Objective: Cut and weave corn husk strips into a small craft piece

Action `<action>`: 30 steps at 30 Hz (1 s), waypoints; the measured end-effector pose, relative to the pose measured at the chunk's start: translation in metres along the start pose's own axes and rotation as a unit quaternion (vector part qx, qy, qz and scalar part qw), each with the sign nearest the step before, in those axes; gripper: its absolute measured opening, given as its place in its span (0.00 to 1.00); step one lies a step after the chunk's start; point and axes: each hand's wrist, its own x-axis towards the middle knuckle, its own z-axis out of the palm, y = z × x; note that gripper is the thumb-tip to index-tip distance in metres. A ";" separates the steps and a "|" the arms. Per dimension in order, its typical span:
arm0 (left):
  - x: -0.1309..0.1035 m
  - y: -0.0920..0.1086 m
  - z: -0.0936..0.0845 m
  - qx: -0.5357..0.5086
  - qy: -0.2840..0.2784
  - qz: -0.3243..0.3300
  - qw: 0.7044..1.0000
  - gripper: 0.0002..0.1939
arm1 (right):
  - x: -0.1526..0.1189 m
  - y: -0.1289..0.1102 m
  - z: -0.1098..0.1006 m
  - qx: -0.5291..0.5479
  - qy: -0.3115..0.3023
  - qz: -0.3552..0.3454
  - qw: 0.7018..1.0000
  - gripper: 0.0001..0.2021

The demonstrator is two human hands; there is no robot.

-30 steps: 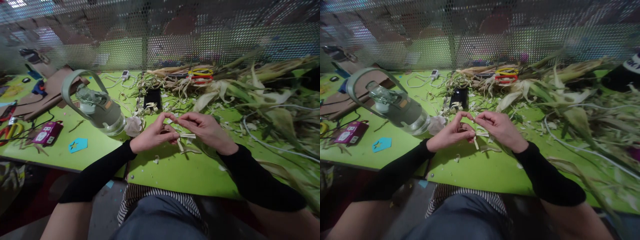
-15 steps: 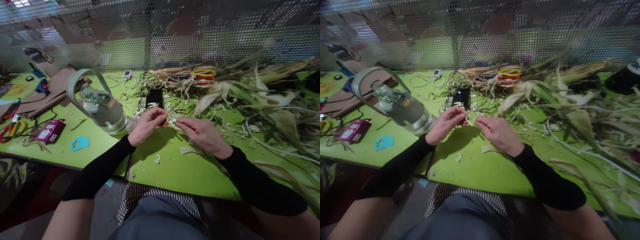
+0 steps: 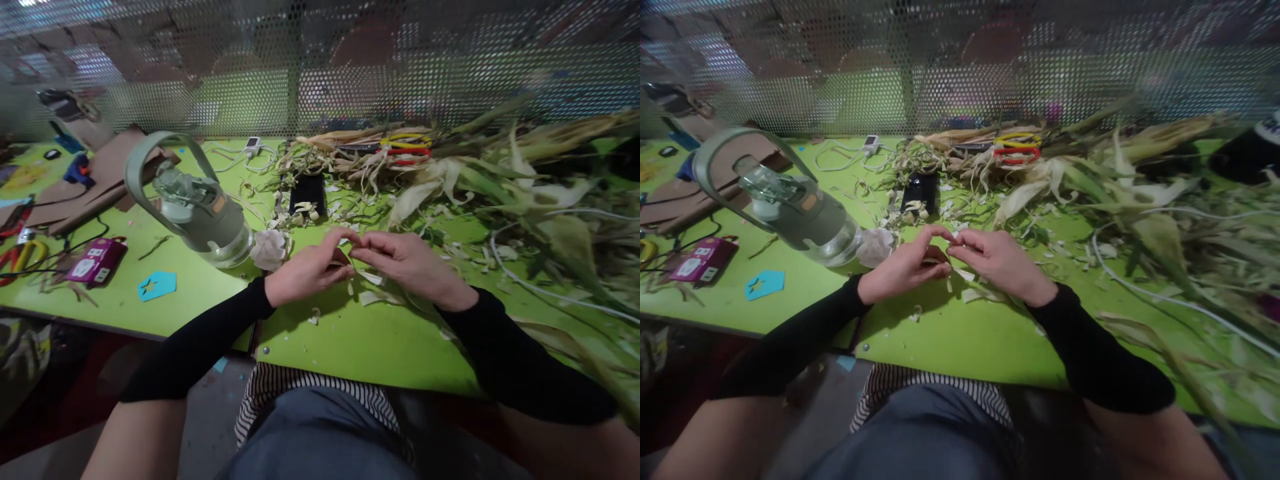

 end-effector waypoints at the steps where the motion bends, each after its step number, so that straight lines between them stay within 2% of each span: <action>1: 0.000 0.001 0.000 -0.007 -0.009 0.011 1.000 0.18 | 0.001 0.002 -0.001 0.037 -0.019 0.011 0.999 0.21; 4: 0.000 0.002 -0.002 -0.049 -0.015 0.036 0.998 0.12 | 0.003 0.006 -0.001 0.133 -0.056 0.032 0.989 0.23; 8: 0.002 -0.004 -0.001 -0.150 -0.011 0.018 0.988 0.12 | 0.004 0.008 0.004 0.178 -0.051 0.063 0.981 0.20; 12: 0.007 -0.011 0.000 -0.258 0.017 -0.019 0.966 0.15 | 0.004 0.008 0.008 0.162 -0.026 0.066 0.984 0.17; 15: 0.010 -0.012 0.000 -0.306 0.060 -0.050 0.949 0.16 | 0.004 0.008 0.010 0.158 0.023 0.050 0.986 0.14; 19: 0.011 -0.010 -0.002 -0.325 0.081 -0.092 0.938 0.15 | 0.001 0.008 0.011 0.135 0.060 0.042 0.988 0.14; 23: 0.010 -0.010 -0.004 -0.339 0.037 -0.103 0.934 0.20 | -0.001 0.012 0.010 0.111 0.062 -0.022 0.992 0.12; 26: 0.009 -0.008 -0.006 -0.346 0.019 -0.100 0.933 0.23 | 0.000 0.013 0.010 0.115 0.075 -0.039 0.990 0.11; 30: 0.007 -0.004 -0.007 -0.256 0.031 -0.073 0.963 0.21 | 0.000 0.008 0.011 0.167 0.081 -0.008 0.983 0.12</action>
